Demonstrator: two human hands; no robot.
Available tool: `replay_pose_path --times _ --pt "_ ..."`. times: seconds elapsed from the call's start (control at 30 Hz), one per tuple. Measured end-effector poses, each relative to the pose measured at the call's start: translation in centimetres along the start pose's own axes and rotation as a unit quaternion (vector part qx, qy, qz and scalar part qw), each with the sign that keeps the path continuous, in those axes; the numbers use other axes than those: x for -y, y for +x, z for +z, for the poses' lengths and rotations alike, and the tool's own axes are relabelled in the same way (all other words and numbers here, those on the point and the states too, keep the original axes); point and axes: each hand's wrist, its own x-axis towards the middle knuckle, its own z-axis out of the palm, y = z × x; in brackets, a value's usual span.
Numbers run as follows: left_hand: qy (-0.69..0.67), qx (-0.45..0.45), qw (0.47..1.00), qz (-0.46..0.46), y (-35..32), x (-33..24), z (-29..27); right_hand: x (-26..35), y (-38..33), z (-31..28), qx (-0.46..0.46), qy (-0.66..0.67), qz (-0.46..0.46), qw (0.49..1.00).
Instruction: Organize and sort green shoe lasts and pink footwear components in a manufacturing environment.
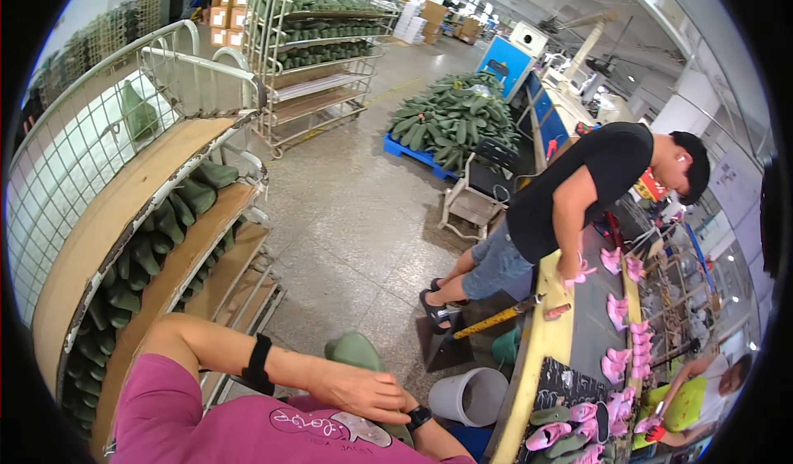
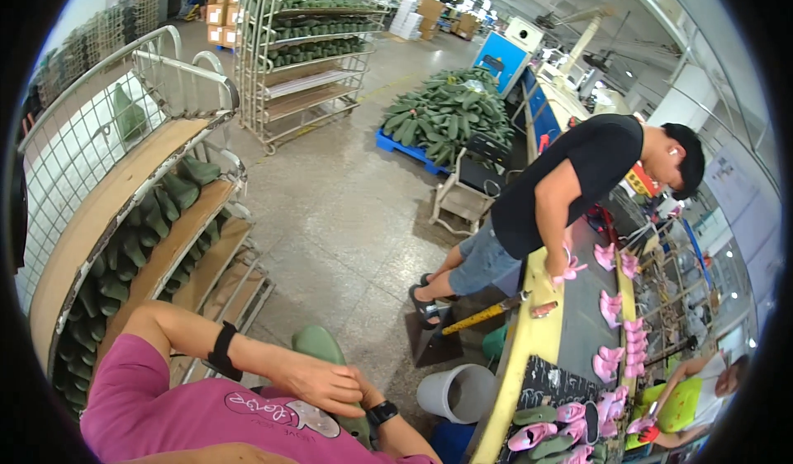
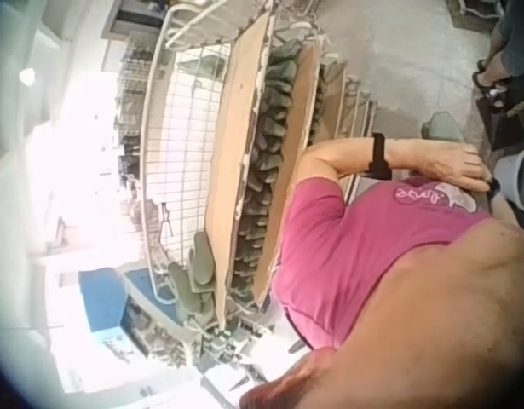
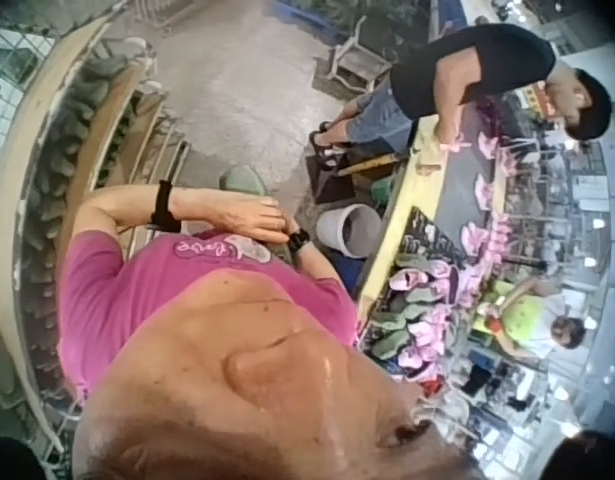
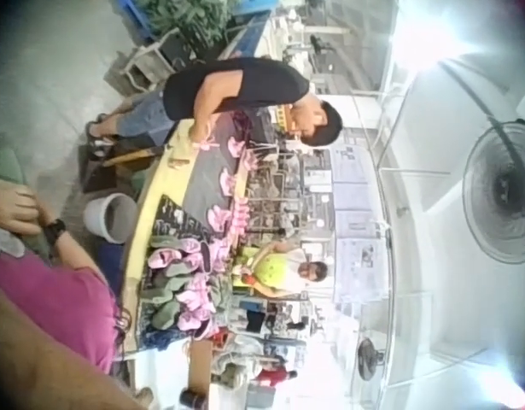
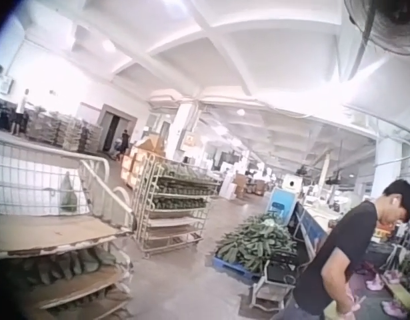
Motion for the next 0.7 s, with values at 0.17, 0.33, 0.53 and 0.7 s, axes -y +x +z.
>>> replay_pose_path --times 0.17,0.33,0.53,0.7 --pt "-0.171 -0.052 0.984 -0.005 0.3 -2.9 3.3 -4.4 -5.4 2.4 -0.08 -0.146 -0.053 0.985" --pt "-0.189 -0.043 0.981 0.001 1.9 -5.5 6.7 -3.1 -7.8 5.1 -0.143 -0.269 -0.104 0.947" --pt "-0.156 -0.016 0.986 -0.056 6.3 -5.3 10.1 -2.5 -15.8 6.5 -0.319 0.117 -0.001 0.94" --pt "-0.096 0.055 0.975 -0.195 15.0 -5.3 15.7 -4.0 -26.6 1.0 -0.252 0.213 -0.023 0.944"
